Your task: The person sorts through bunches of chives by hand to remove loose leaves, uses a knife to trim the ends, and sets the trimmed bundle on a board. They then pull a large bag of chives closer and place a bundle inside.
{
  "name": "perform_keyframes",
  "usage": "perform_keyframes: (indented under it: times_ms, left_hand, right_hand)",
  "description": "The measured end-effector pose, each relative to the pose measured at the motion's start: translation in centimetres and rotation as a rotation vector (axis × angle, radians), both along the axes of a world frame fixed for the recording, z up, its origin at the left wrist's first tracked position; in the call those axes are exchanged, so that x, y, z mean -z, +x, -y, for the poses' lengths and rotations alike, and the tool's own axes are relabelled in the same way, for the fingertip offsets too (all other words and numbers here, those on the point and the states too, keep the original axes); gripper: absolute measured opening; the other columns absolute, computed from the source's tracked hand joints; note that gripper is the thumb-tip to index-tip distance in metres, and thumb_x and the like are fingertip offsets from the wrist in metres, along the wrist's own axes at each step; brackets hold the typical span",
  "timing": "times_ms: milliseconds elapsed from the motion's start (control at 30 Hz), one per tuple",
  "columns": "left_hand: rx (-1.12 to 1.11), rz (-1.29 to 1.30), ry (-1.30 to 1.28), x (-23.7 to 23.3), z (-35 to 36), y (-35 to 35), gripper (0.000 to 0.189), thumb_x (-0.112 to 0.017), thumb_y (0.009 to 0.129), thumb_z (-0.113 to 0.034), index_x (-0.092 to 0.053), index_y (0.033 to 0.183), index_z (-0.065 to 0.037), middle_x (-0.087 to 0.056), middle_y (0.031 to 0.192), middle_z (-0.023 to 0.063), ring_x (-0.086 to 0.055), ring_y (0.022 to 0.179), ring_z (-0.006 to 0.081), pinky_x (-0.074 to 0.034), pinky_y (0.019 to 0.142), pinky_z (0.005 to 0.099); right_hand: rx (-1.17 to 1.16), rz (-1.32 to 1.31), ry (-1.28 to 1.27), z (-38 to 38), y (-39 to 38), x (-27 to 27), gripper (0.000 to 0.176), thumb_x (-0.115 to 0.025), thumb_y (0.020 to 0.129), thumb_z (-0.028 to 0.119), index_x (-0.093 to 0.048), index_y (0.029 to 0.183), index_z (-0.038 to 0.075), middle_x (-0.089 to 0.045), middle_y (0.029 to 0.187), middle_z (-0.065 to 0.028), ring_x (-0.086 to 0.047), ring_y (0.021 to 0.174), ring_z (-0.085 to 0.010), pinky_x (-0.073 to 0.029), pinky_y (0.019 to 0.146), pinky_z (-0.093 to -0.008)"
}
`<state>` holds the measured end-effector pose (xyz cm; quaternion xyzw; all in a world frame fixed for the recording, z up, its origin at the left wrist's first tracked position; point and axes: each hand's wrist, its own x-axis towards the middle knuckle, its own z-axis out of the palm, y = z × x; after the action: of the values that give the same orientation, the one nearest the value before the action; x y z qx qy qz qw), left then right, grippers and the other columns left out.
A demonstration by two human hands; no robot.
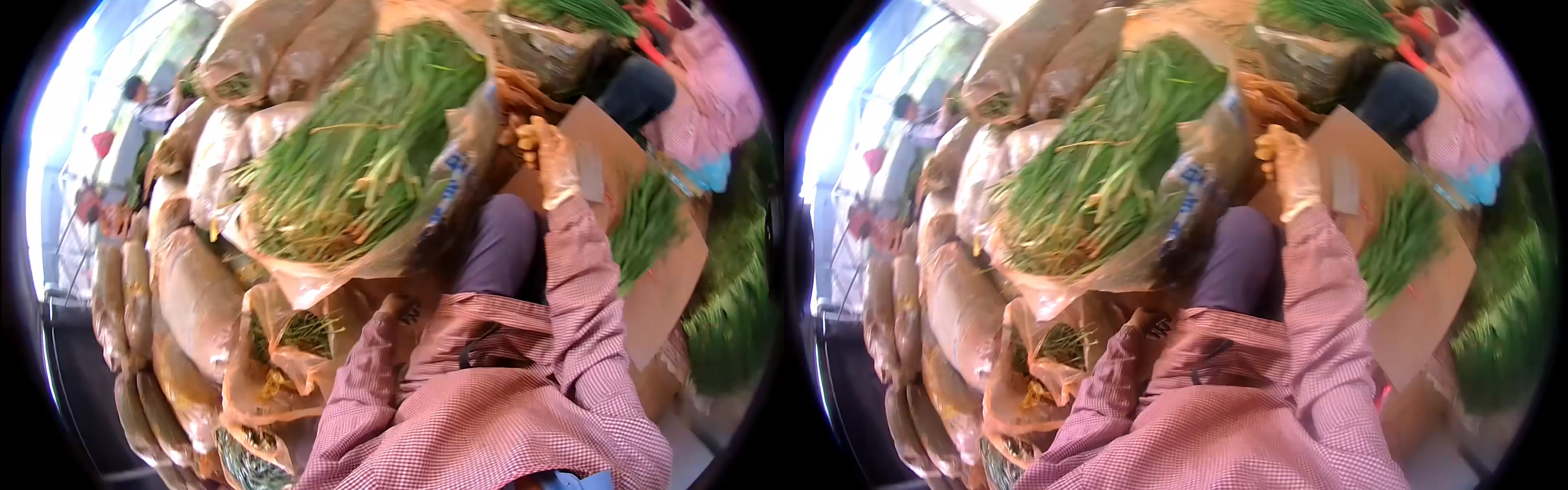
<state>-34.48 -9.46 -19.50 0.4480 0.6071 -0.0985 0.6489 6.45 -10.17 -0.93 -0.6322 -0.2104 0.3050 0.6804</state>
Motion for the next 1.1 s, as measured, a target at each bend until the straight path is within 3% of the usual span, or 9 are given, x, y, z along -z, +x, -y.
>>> perform_keyframes:
  times_ms: [100, 133, 233, 367, 433, 567, 700, 900, 1100]
  left_hand:
    - [-0.681, 0.178, 0.311, 7.4, -2.1, -9.7, 0.016, -0.061, 0.084, -0.013, -0.066, 0.086, 0.002, -0.066, 0.071, 0.0139, -0.061, 0.053, 0.0214, -0.050, 0.046, 0.0343]
    - [-1.027, 0.129, 0.283, -3.3, -0.9, -6.4, 0.020, -0.068, 0.077, -0.016, -0.067, 0.089, 0.000, -0.067, 0.073, 0.0143, -0.064, 0.057, 0.0232, -0.048, 0.045, 0.0303]
    - [-1.574, 0.344, 0.890, -14.2, -2.1, -3.9, 0.016, -0.066, 0.082, -0.013, -0.061, 0.075, 0.000, -0.061, 0.063, 0.0076, -0.050, 0.044, 0.0128, -0.039, 0.039, 0.0243]
    - [-1.257, 0.439, 1.139, -25.6, -2.1, -5.3, 0.031, -0.064, 0.087, -0.027, -0.061, 0.077, 0.002, -0.062, 0.067, 0.0108, -0.043, 0.045, 0.0063, -0.033, 0.039, 0.0227]
    - [-1.048, 0.234, 1.258, -27.9, -3.1, -5.4, 0.036, -0.066, 0.085, -0.032, -0.062, 0.084, 0.004, -0.064, 0.074, 0.0126, -0.048, 0.049, 0.0084, -0.037, 0.042, 0.0243]
    - [-0.797, -0.065, 1.031, -28.3, -6.6, -4.9, 0.058, -0.077, 0.072, -0.041, -0.063, 0.099, 0.008, -0.065, 0.087, 0.0145, -0.059, 0.062, 0.0182, -0.049, 0.054, 0.0316]
    - [-0.791, -0.068, 0.893, -24.0, -10.2, -7.1, 0.040, -0.073, 0.074, -0.027, -0.066, 0.094, 0.006, -0.065, 0.076, 0.0126, -0.060, 0.057, 0.0201, -0.049, 0.051, 0.0329]
    - [-0.772, -0.183, 1.084, -25.6, -5.3, -7.9, 0.033, -0.065, 0.077, -0.016, -0.064, 0.095, 0.012, -0.066, 0.070, 0.0165, -0.062, 0.051, 0.0211, -0.050, 0.045, 0.0321]
    - [-1.036, 0.129, 0.765, -17.5, -6.9, -9.2, 0.027, -0.068, 0.083, -0.018, -0.060, 0.091, 0.007, -0.061, 0.063, 0.0148, -0.055, 0.040, 0.0234, -0.045, 0.034, 0.0339]
  right_hand:
    - [-0.018, -0.035, 0.025, 0.0, -0.6, -0.1, 0.038, -0.053, 0.096, 0.043, -0.066, 0.089, 0.007, -0.058, 0.066, 0.0037, -0.047, 0.051, -0.0031, -0.038, 0.046, -0.0172]
    - [-0.038, -0.026, 0.033, 0.2, -1.2, -0.2, 0.037, -0.055, 0.095, 0.043, -0.064, 0.089, 0.007, -0.059, 0.067, 0.0029, -0.049, 0.051, -0.0035, -0.039, 0.046, -0.0175]
    - [-0.092, 0.023, 0.114, -0.1, -1.8, -1.4, 0.034, -0.059, 0.093, 0.040, -0.063, 0.088, 0.007, -0.060, 0.068, 0.0021, -0.051, 0.052, -0.0038, -0.040, 0.047, -0.0175]
    - [-0.233, 0.355, 0.039, 0.4, -4.9, -6.0, 0.030, -0.065, 0.089, 0.035, -0.063, 0.090, 0.005, -0.064, 0.071, -0.0024, -0.056, 0.057, -0.0075, -0.045, 0.055, -0.0240]
    - [-0.190, 0.712, 0.008, 1.3, -7.1, -8.1, 0.023, -0.062, 0.089, 0.030, -0.064, 0.095, 0.008, -0.067, 0.083, -0.0113, -0.063, 0.071, -0.0254, -0.050, 0.069, -0.0324]
    - [-0.450, 0.954, 0.176, 4.4, -13.0, -11.9, 0.022, -0.058, 0.088, 0.030, -0.062, 0.095, 0.010, -0.064, 0.095, -0.0125, -0.062, 0.090, -0.0294, -0.050, 0.079, -0.0390]
    - [-0.810, 1.258, 0.132, 4.6, -19.1, -10.9, 0.033, -0.060, 0.087, 0.027, -0.059, 0.110, 0.003, -0.061, 0.114, -0.0112, -0.056, 0.111, -0.0307, -0.043, 0.096, -0.0406]
    - [-0.831, 1.717, -0.085, 2.8, -27.3, -5.7, 0.041, -0.050, 0.085, 0.018, -0.053, 0.123, 0.004, -0.067, 0.083, -0.0093, -0.065, 0.071, -0.0238, -0.049, 0.063, -0.0421]
    - [-1.268, 1.407, -0.116, 5.3, -29.2, -0.3, 0.017, -0.058, 0.076, 0.015, -0.070, 0.075, 0.003, -0.069, 0.081, -0.0164, -0.068, 0.075, -0.0323, -0.054, 0.067, -0.0418]
